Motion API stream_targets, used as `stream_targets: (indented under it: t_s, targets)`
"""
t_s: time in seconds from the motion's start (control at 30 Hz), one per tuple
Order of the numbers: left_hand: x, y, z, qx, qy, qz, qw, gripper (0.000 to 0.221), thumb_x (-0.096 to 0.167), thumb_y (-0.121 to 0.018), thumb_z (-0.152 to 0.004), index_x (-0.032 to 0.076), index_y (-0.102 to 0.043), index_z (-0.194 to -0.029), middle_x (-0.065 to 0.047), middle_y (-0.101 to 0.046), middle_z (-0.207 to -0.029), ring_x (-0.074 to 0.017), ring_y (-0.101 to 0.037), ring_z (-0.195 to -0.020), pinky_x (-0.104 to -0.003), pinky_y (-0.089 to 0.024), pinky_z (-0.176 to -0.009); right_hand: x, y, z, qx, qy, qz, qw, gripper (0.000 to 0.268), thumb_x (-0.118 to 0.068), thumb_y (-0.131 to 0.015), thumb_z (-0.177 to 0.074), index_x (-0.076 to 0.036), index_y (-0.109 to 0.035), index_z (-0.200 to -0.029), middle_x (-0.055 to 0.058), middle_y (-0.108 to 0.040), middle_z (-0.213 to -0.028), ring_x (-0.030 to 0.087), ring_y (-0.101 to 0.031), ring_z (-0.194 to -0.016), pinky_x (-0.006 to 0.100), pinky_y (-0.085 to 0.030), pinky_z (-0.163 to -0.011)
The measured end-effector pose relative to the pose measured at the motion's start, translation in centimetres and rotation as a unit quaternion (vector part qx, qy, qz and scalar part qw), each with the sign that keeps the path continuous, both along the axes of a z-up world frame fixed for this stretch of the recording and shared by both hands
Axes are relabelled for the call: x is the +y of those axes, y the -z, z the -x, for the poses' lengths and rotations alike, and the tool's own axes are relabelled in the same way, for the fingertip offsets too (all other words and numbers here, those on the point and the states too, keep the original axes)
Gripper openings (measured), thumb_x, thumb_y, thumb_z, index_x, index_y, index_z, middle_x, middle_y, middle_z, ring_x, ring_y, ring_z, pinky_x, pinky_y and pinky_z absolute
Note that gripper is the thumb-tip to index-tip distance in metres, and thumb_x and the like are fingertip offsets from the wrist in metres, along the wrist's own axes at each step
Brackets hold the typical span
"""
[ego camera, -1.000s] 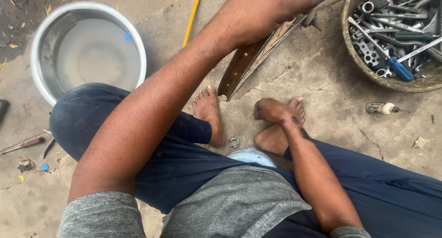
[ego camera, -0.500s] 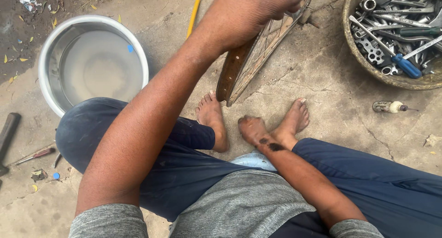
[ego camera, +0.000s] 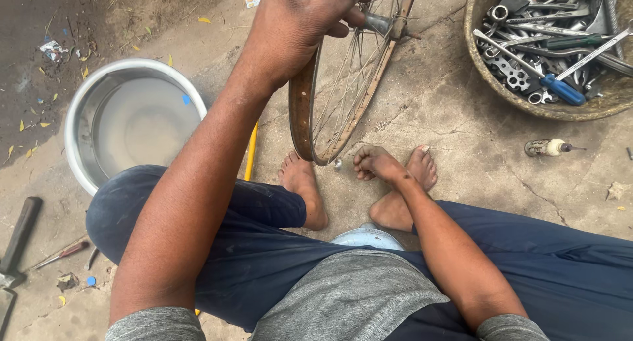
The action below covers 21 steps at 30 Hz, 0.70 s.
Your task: The person is sitting on the ground and using a wrench to tighten the nuts on a bicycle wheel. The person holds the wheel with one hand and uses the wrench with the other hand to tighten the nuts.
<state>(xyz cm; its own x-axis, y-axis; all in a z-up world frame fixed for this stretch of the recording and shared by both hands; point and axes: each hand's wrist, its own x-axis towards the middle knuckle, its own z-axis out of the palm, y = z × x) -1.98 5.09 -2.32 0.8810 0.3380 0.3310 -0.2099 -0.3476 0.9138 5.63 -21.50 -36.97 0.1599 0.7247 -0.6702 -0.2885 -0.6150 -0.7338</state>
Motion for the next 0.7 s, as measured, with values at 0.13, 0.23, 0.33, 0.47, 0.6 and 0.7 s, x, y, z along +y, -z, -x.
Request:
stream_targets:
  t_s: [0.13,0.23,0.33,0.47,0.6,0.7]
  targets:
    - [0.1,0.7,0.3,-0.004,0.005,0.007,1.0,0.035,0.034,-0.063,-0.108,0.002,-0.071,-0.121,-0.01,-0.078,-0.114,-0.0188,-0.082,-0.102,-0.033,-0.069,-0.086,0.3,-0.9,1.7,-0.215,-0.092,0.091,0.968,0.019,-0.006,-0.06,-0.094,-0.002,-0.064,-0.112,0.014,-0.069,-0.101,0.024,-0.071,-0.085,0.039,-0.056,-0.075]
    - [0.1,1.1,0.1,0.047,-0.031,-0.009,0.998,0.034,0.035,-0.065,-0.104,0.004,-0.075,-0.112,-0.008,-0.082,-0.102,-0.0165,-0.084,-0.096,-0.033,-0.065,-0.085,1.1,-2.7,3.6,-0.388,-0.187,0.068,0.9,0.029,-0.012,-0.061,-0.096,-0.006,-0.063,-0.124,0.016,-0.066,-0.118,0.028,-0.068,-0.102,0.043,-0.055,-0.092]
    - [-0.1,1.2,-0.2,0.036,-0.022,-0.028,0.999,0.033,0.035,-0.064,-0.106,0.004,-0.077,-0.108,-0.008,-0.082,-0.1,-0.0166,-0.083,-0.095,-0.033,-0.065,-0.086,2.0,-4.4,6.1,-0.413,-0.273,0.037,0.868,0.038,-0.018,-0.059,-0.098,-0.007,-0.056,-0.135,0.019,-0.06,-0.129,0.033,-0.065,-0.109,0.048,-0.053,-0.096]
    - [-0.3,1.2,-0.1,0.034,-0.027,-0.02,0.999,0.033,0.035,-0.065,-0.106,0.005,-0.076,-0.111,-0.008,-0.082,-0.101,-0.0165,-0.083,-0.095,-0.033,-0.065,-0.086,2.6,-5.4,9.0,-0.476,-0.38,0.023,0.793,0.045,-0.014,-0.056,-0.097,-0.006,-0.052,-0.141,0.021,-0.059,-0.127,0.037,-0.065,-0.11,0.049,-0.055,-0.094]
    - [-0.2,1.3,0.0,0.025,-0.02,-0.013,0.999,0.032,0.034,-0.065,-0.105,0.004,-0.075,-0.11,-0.008,-0.082,-0.1,-0.0176,-0.083,-0.094,-0.033,-0.068,-0.084,2.8,-6.0,9.3,-0.503,-0.38,0.001,0.776,0.035,-0.024,-0.058,-0.099,-0.003,-0.06,-0.127,0.02,-0.059,-0.127,0.035,-0.062,-0.118,0.049,-0.054,-0.1]
    - [0.0,1.3,-0.4,0.035,-0.022,-0.028,0.999,0.032,0.034,-0.065,-0.105,0.005,-0.077,-0.108,-0.007,-0.082,-0.1,-0.0164,-0.083,-0.094,-0.032,-0.066,-0.085,3.8,-6.3,8.0,-0.517,-0.357,-0.008,0.778,0.039,-0.029,-0.06,-0.095,-0.003,-0.062,-0.124,0.023,-0.053,-0.135,0.039,-0.051,-0.125,0.051,-0.046,-0.104]
